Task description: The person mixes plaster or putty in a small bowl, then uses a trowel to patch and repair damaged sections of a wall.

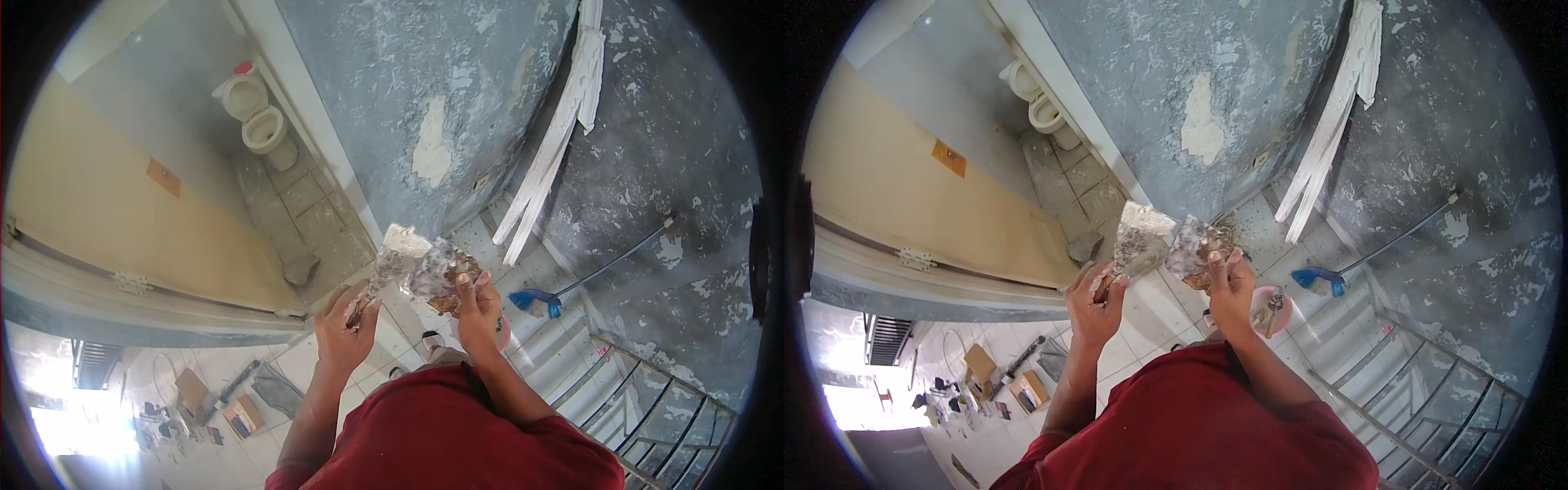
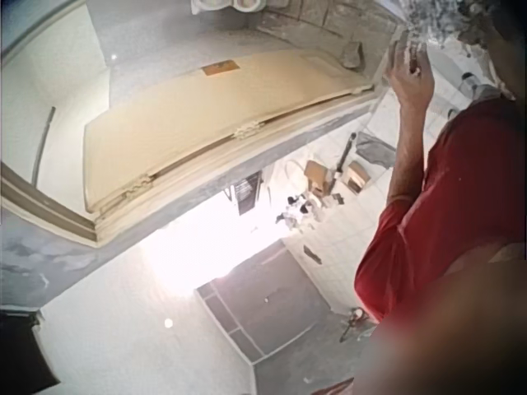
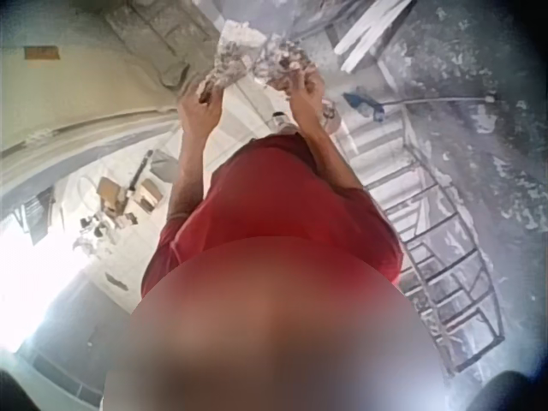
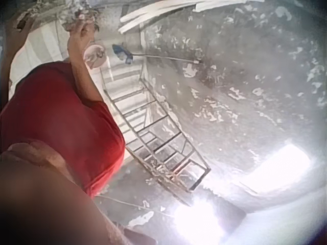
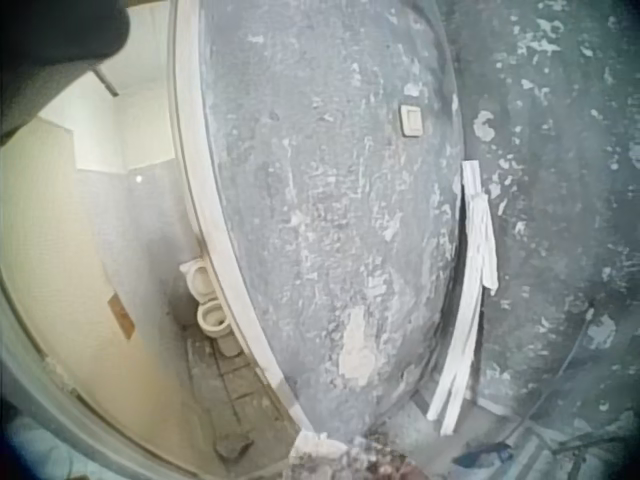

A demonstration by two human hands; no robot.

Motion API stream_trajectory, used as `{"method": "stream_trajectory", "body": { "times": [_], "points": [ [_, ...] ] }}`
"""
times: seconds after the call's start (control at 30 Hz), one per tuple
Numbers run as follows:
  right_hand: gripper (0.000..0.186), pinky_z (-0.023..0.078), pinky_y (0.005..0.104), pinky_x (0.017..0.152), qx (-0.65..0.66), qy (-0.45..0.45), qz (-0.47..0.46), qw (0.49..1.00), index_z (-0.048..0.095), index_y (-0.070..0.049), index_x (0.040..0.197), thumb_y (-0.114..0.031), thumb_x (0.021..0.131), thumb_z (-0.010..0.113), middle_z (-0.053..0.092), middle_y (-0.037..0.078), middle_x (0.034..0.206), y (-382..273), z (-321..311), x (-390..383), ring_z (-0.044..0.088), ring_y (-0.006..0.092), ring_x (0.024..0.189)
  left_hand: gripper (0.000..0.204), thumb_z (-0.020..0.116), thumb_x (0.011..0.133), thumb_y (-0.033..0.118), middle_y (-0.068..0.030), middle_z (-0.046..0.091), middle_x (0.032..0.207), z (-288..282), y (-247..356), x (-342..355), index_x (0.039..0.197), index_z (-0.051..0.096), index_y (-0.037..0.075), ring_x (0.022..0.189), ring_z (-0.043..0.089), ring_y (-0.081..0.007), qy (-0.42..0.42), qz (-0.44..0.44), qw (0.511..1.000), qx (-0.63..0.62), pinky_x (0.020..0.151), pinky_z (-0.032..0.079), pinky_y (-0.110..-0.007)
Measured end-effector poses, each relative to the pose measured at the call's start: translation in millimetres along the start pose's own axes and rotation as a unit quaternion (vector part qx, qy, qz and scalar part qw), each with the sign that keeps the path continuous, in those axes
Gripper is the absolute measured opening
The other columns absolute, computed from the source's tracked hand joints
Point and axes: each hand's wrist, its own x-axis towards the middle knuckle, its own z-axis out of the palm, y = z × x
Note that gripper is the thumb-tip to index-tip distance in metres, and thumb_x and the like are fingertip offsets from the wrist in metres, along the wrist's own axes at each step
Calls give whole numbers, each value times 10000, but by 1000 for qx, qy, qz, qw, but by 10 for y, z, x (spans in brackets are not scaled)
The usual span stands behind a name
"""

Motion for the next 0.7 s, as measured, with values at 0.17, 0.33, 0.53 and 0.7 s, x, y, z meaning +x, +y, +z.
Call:
{"method": "stream_trajectory", "body": {
  "times": [0.17, 0.33, 0.53, 0.7],
  "points": [
    [183, 467, 215, 704, 301, 73, 136, 941, 567, -32, 975, -204, 917, 583, 602, 6, 910, -425, 108, 17, 577, 90, 815, 245, 690, 762, 33, -139, 622, 815, 115, -189, 86, 998, 625, 15, 644, 603, -291, 34, 92, 994, 43, 553, 476, -351],
    [216, 495, 245, 741, 358, 56, 132, 923, 557, -24, 1052, -185, 911, 584, 610, 42, 1004, -452, 186, 98, 592, 110, 859, 246, 682, 743, 20, -110, 623, 832, 191, -319, 99, 984, 637, 43, 705, 609, -286, 1, 175, 980, 92, 625, 483, -369],
    [217, 488, 236, 760, 364, 60, 137, 919, 551, -22, 1061, -177, 913, 587, 606, 48, 1007, -316, 161, 147, 587, 102, 878, 311, 685, 721, 49, -41, 596, 834, 152, -402, 108, 1026, 682, 110, 699, 586, -227, -25, 207, 958, 199, 594, 463, -348],
    [239, 500, 247, 788, 361, 53, 152, 919, 536, -21, 1089, -175, 913, 587, 606, 56, 1013, -295, 146, 161, 594, 112, 908, 365, 646, 695, 51, -23, 580, 832, 86, -496, 145, 1037, 692, 168, 696, 576, -204, -38, 253, 922, 292, 572, 445, -331]
  ]
}}
